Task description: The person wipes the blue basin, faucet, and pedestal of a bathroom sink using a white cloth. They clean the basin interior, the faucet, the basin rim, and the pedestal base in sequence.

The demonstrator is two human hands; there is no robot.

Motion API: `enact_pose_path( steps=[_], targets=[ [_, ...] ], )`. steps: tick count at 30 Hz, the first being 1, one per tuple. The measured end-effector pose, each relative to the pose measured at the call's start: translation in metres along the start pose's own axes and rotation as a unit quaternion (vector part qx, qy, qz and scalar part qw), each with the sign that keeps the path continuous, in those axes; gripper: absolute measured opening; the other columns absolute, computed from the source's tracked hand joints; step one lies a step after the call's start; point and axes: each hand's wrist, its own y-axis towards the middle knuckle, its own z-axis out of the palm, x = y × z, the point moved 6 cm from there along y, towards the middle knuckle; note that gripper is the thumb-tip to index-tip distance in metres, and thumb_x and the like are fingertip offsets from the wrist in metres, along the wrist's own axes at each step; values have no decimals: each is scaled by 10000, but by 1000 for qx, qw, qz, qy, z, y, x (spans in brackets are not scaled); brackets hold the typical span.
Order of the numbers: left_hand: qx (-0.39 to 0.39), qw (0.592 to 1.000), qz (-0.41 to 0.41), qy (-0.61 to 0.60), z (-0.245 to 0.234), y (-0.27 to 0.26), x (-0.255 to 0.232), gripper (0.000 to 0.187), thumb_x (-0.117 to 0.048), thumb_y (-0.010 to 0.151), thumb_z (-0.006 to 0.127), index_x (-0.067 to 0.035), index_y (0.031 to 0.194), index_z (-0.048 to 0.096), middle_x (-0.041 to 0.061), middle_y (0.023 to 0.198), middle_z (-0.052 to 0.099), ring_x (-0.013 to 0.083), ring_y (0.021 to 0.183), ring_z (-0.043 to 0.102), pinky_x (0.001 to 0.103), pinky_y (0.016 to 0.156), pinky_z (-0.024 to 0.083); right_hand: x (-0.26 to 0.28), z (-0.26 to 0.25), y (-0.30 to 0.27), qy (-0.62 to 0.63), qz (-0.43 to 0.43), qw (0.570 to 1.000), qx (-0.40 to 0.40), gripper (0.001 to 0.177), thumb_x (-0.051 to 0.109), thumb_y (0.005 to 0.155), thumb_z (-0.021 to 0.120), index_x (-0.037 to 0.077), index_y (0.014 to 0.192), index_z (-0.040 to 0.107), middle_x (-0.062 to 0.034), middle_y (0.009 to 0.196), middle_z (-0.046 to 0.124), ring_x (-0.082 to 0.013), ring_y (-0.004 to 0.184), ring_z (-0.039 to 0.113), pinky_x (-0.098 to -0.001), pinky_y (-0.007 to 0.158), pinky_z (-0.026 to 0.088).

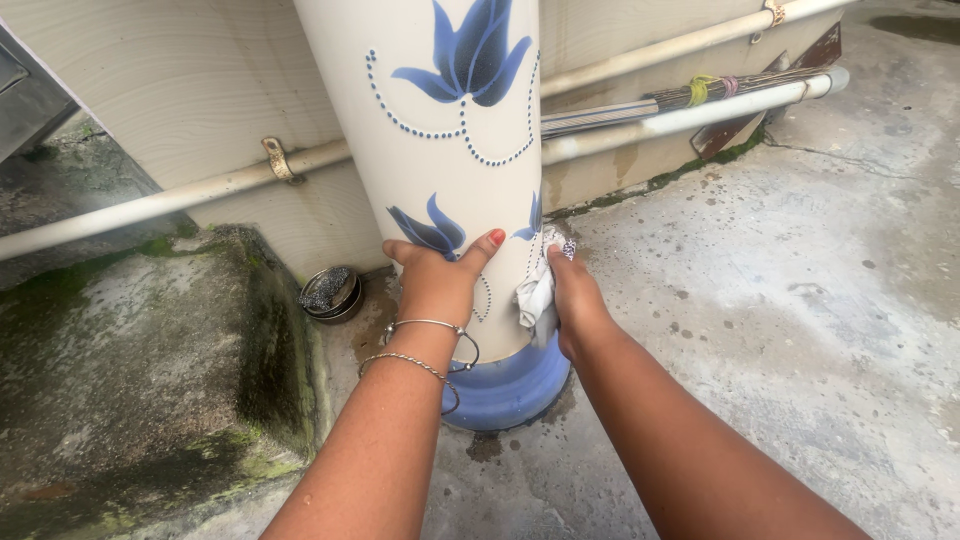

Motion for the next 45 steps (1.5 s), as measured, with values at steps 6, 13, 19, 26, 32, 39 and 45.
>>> enact_pose_path(
  steps=[6,13,19,26,32,39,45],
  targets=[
    [7,1000,8,4,3,8,11,1427,-463,722,863,187,1476,-160,373,1357,535,389,1221,645,343,1018,527,83,48,-19,100,-183,977,51,544,308,983,507,14,1437,448,-184,1264,626,-283,1126,633,-388,968,517],
    [68,995,65,-17,-12,31,32,1246,-804,857,541,155,1497,67,390,1374,537,432,1303,561,431,1059,475,125,94,-116,-356,-552,754,-21,679,171,1090,567,84,1655,199,-359,1671,168,-507,1547,207,-529,1216,334],
    [142,970,-112,-165,-49,16,42,1163,-929,720,248,-217,1640,215,272,1562,378,485,1380,491,541,1102,411,63,100,-138,-681,-464,566,39,760,14,926,530,211,1610,266,-272,1661,115,-480,1534,110,-525,1182,242],
    [153,967,-72,-189,-51,35,54,1193,-963,748,204,-120,1567,408,323,1537,479,428,1423,491,516,1179,333,22,108,-150,-845,-438,205,226,706,44,932,474,195,1592,275,-43,1710,121,-280,1533,-5,-490,1239,40],
    [189,959,-103,-186,-70,30,48,1183,-905,746,72,-125,1576,388,268,1571,421,470,1448,392,622,1194,175,120,172,-168,-813,-552,173,66,667,25,909,441,149,1559,351,-107,1671,194,-314,1532,61,-476,1231,51],
    [196,935,-119,-272,-74,44,54,1191,-916,798,82,-57,1564,391,294,1564,436,490,1426,456,611,1186,212,101,202,-172,-789,-590,152,83,594,166,967,433,38,1547,409,-170,1637,289,-350,1534,141,-483,1231,105],
    [168,915,-195,-312,-61,48,78,1150,-908,774,212,-84,1556,386,117,1574,474,487,1317,597,660,1143,285,28,175,-173,-830,-519,8,205,569,265,1006,414,41,1529,391,-157,1602,335,-355,1528,200,-493,1228,123]
  ],
)
